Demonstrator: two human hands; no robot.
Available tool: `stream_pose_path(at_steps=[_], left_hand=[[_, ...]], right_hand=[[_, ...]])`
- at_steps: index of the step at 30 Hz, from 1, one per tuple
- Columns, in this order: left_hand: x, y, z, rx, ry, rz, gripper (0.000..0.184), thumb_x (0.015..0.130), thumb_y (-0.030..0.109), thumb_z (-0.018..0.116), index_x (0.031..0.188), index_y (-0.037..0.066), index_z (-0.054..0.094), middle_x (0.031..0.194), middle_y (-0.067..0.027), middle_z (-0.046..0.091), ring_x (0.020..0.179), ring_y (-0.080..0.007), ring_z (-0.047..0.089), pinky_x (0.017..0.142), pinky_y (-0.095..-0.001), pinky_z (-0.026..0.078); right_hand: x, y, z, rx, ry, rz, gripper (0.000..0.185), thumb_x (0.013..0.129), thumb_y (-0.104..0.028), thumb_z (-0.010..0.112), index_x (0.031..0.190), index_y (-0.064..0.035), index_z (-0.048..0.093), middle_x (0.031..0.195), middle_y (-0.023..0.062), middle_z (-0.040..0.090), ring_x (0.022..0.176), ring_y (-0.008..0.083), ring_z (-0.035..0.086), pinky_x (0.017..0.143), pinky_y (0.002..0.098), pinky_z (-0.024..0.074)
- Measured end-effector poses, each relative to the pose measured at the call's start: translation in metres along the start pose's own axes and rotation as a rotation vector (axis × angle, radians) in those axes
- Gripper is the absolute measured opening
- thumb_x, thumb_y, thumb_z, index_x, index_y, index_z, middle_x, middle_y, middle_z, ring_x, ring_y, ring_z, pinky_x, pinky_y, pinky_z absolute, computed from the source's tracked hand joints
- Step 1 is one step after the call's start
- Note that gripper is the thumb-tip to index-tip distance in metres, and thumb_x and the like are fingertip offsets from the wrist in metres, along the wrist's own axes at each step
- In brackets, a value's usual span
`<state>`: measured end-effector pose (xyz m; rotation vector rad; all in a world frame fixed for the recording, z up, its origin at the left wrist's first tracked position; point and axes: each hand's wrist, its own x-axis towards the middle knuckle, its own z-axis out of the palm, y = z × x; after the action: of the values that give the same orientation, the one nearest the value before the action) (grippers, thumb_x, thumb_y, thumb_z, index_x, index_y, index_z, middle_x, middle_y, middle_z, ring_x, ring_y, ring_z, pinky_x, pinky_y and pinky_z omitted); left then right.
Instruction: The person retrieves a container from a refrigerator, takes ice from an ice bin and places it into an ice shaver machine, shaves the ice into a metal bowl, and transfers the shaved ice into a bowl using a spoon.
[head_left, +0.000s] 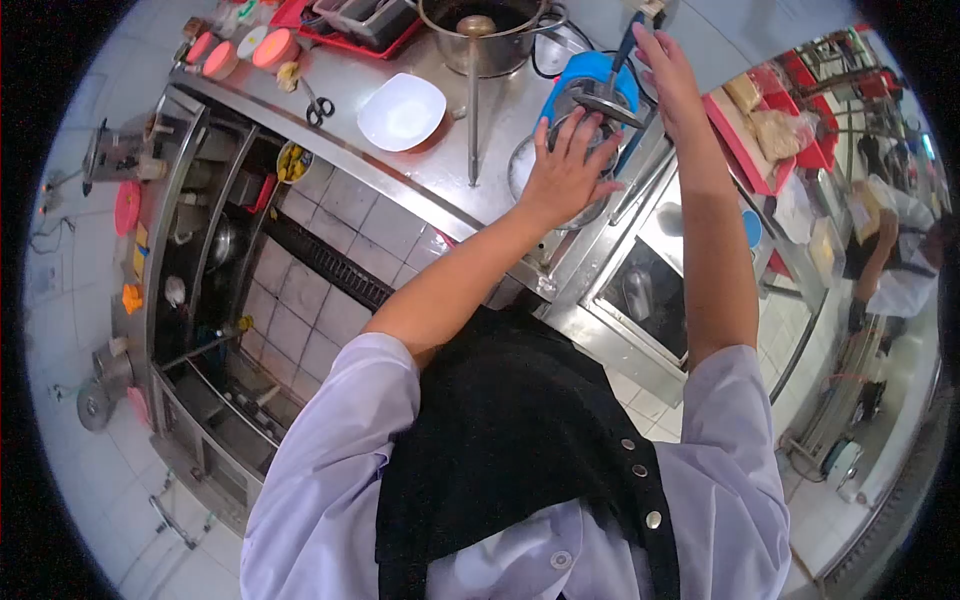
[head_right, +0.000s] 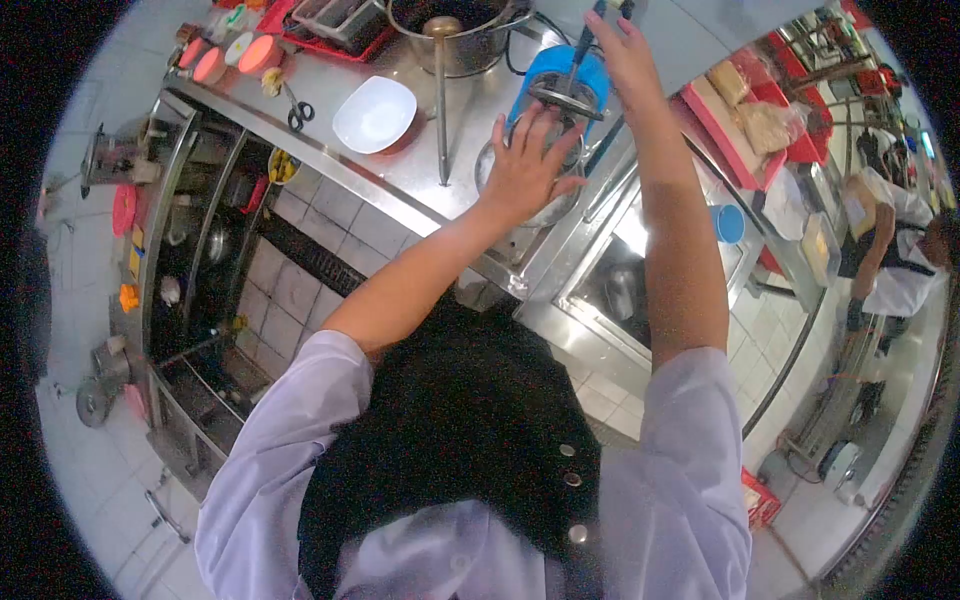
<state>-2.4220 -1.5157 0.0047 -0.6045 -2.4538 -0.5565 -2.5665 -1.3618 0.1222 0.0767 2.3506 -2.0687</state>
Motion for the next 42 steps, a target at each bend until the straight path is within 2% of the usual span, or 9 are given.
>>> stream_pose_path(at_steps=[6, 12, 19, 25, 28, 30, 33, 37, 42], left_hand=[[-0.002, -0.001, 0.004, -0.019, 0.101, -0.138, 0.085, 0.08, 0.065, 0.075, 0.144, 0.017, 0.046, 0.153, -0.0208, 0.034, 0.149, -0.0442, 0.025, 0.115, -0.072, 0.017], [-0.024, 0.006, -0.014, -0.208, 0.13, -0.532, 0.11, 0.07, 0.059, 0.088, 0.148, 0.004, 0.032, 0.152, -0.0222, 0.032, 0.147, -0.0484, 0.025, 0.115, -0.0687, 0.019], [-0.055, 0.018, -0.021, -0.475, 0.044, -0.906, 0.102, 0.072, 0.043, 0.092, 0.146, 0.004, 0.035, 0.145, -0.0213, 0.038, 0.137, -0.0429, 0.038, 0.113, -0.0586, 0.029], [-0.11, -0.028, -0.002, -0.5, 0.019, -1.05, 0.081, 0.081, 0.027, 0.084, 0.147, 0.008, 0.04, 0.144, -0.0199, 0.041, 0.135, -0.0419, 0.041, 0.108, -0.0588, 0.035], [-0.12, -0.06, 0.032, -0.352, -0.217, -1.109, 0.058, 0.09, 0.033, 0.072, 0.137, 0.002, 0.054, 0.128, -0.0267, 0.058, 0.125, -0.0438, 0.055, 0.103, -0.0567, 0.044], [-0.118, -0.073, 0.044, -0.639, -0.427, -1.022, 0.052, 0.101, 0.038, 0.058, 0.132, -0.004, 0.055, 0.114, -0.0325, 0.065, 0.105, -0.0467, 0.068, 0.093, -0.0572, 0.052], [-0.119, -0.071, 0.048, -0.769, -0.406, -1.126, 0.044, 0.106, 0.03, 0.051, 0.124, -0.01, 0.055, 0.102, -0.0338, 0.067, 0.084, -0.0427, 0.074, 0.073, -0.0517, 0.06], [-0.117, -0.049, 0.034, -0.926, -0.29, -1.205, 0.04, 0.105, 0.025, 0.051, 0.121, -0.011, 0.058, 0.103, -0.0341, 0.068, 0.087, -0.0442, 0.073, 0.08, -0.0528, 0.059], [-0.114, -0.035, 0.023, -1.241, -0.165, -1.287, 0.043, 0.105, 0.02, 0.055, 0.13, -0.014, 0.043, 0.118, -0.0306, 0.062, 0.079, -0.035, 0.075, 0.058, -0.0372, 0.066]], right_hand=[[0.035, 0.007, 0.019, 0.427, 0.016, 0.079, 0.04, 0.093, -0.035, 0.08, 0.111, -0.0055, 0.06, 0.099, 0.0088, 0.066, 0.085, 0.0195, 0.065, 0.079, 0.0303, 0.0533], [0.016, -0.018, 0.028, 0.468, -0.128, -0.006, 0.026, 0.099, -0.025, 0.073, 0.101, -0.004, 0.058, 0.08, 0.0041, 0.059, 0.077, 0.0169, 0.06, 0.077, 0.0324, 0.0528], [-0.033, -0.028, 0.055, 0.254, 0.016, -0.198, 0.038, 0.101, -0.029, 0.07, 0.073, -0.0092, 0.053, 0.067, 0.0002, 0.046, 0.069, 0.0158, 0.051, 0.07, 0.0321, 0.0456], [-0.039, -0.018, 0.065, 0.32, 0.159, -0.306, 0.04, 0.104, -0.027, 0.065, 0.072, -0.0094, 0.049, 0.065, 0.0001, 0.046, 0.065, 0.0138, 0.047, 0.065, 0.0312, 0.0415], [-0.037, -0.017, 0.067, 0.343, 0.142, -0.362, 0.04, 0.105, -0.026, 0.062, 0.071, -0.0094, 0.047, 0.064, 0.0, 0.045, 0.063, 0.0138, 0.045, 0.063, 0.0315, 0.0392], [-0.039, -0.018, 0.068, 0.301, 0.157, -0.381, 0.041, 0.105, -0.024, 0.061, 0.07, -0.0097, 0.045, 0.063, -0.0006, 0.043, 0.061, 0.0134, 0.042, 0.062, 0.0319, 0.0385], [-0.043, -0.021, 0.073, 0.277, 0.217, -0.352, 0.042, 0.105, -0.022, 0.058, 0.068, -0.009, 0.044, 0.063, -0.0009, 0.043, 0.061, 0.0122, 0.041, 0.061, 0.0311, 0.0363], [-0.068, -0.011, 0.081, 0.106, 0.278, -0.455, 0.038, 0.103, -0.014, 0.052, 0.066, -0.0104, 0.041, 0.062, -0.0003, 0.039, 0.061, 0.0108, 0.037, 0.061, 0.0301, 0.0332], [-0.08, -0.003, 0.088, 0.107, 0.307, -0.535, 0.039, 0.101, -0.015, 0.05, 0.064, -0.005, 0.045, 0.063, -0.0003, 0.046, 0.061, 0.0095, 0.039, 0.058, 0.0291, 0.0285]])
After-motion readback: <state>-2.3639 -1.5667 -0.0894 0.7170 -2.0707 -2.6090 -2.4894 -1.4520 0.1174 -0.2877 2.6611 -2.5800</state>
